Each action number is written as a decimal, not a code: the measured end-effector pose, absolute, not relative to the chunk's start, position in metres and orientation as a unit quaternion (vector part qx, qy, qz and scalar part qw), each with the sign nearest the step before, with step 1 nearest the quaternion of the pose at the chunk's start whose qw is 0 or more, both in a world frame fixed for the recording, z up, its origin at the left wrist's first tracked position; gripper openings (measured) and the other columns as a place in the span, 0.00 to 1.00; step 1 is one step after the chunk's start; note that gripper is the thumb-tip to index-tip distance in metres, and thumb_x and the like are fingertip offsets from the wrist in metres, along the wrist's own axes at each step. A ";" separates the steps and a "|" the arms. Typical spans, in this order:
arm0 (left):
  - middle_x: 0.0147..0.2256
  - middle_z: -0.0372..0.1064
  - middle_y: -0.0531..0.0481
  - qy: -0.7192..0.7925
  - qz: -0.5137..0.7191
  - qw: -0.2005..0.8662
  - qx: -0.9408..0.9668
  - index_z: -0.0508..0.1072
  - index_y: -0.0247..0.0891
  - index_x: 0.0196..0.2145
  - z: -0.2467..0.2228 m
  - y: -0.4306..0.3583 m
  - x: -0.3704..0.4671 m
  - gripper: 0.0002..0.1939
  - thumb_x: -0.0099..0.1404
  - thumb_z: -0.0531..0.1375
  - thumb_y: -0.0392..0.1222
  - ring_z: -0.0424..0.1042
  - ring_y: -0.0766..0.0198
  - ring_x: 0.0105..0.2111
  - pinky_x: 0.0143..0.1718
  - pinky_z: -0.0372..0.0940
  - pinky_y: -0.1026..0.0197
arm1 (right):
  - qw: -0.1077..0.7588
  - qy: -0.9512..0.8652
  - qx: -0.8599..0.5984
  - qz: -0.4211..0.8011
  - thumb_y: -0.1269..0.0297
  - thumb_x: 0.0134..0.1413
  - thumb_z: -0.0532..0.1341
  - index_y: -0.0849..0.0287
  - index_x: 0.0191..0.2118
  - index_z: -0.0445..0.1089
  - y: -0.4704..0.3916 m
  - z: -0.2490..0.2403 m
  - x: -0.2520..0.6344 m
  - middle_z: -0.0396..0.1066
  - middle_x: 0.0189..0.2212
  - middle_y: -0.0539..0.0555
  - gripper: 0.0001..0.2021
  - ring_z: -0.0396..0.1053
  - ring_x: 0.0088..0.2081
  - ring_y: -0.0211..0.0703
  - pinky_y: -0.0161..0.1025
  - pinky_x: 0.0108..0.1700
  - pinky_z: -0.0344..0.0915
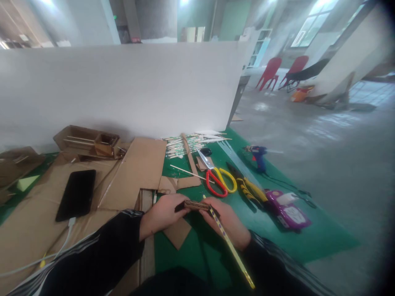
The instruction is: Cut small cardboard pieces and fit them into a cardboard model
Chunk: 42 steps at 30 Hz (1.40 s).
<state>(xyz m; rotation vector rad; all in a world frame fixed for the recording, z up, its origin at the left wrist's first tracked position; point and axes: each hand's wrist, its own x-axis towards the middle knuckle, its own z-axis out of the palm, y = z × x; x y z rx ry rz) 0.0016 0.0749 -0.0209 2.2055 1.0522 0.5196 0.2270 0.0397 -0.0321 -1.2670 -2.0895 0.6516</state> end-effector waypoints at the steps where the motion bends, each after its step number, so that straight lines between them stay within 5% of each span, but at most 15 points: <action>1: 0.41 0.74 0.49 0.399 0.196 0.313 0.840 0.74 0.42 0.42 -0.021 0.075 0.001 0.08 0.65 0.59 0.42 0.72 0.57 0.41 0.42 0.65 0.60 | 0.299 -0.788 -0.479 0.244 0.64 0.60 0.57 0.56 0.41 0.69 0.040 -0.033 0.227 0.74 0.36 0.54 0.06 0.73 0.37 0.46 0.40 0.40 0.68; 22: 0.45 0.73 0.49 0.397 0.231 0.318 0.829 0.71 0.42 0.46 -0.021 0.072 0.003 0.12 0.67 0.56 0.45 0.71 0.59 0.46 0.49 0.63 0.60 | 0.294 -0.784 -0.486 0.250 0.63 0.61 0.56 0.56 0.40 0.67 0.040 -0.034 0.226 0.73 0.35 0.54 0.05 0.72 0.37 0.46 0.40 0.40 0.67; 35: 0.31 0.71 0.51 0.413 0.121 0.340 0.836 0.70 0.38 0.36 0.003 0.071 0.000 0.14 0.67 0.54 0.50 0.69 0.62 0.31 0.32 0.61 0.64 | 0.302 -0.699 -0.518 0.390 0.58 0.59 0.57 0.56 0.35 0.63 0.019 -0.020 0.214 0.67 0.26 0.48 0.07 0.65 0.27 0.40 0.35 0.27 0.63; 42: 0.24 0.64 0.55 0.329 -0.036 0.366 0.870 0.68 0.37 0.29 0.023 0.109 0.004 0.14 0.62 0.58 0.51 0.62 0.67 0.24 0.24 0.53 0.65 | 0.343 -0.716 -0.524 0.308 0.62 0.55 0.61 0.54 0.45 0.60 0.000 -0.026 0.221 0.69 0.37 0.53 0.14 0.70 0.37 0.46 0.42 0.40 0.69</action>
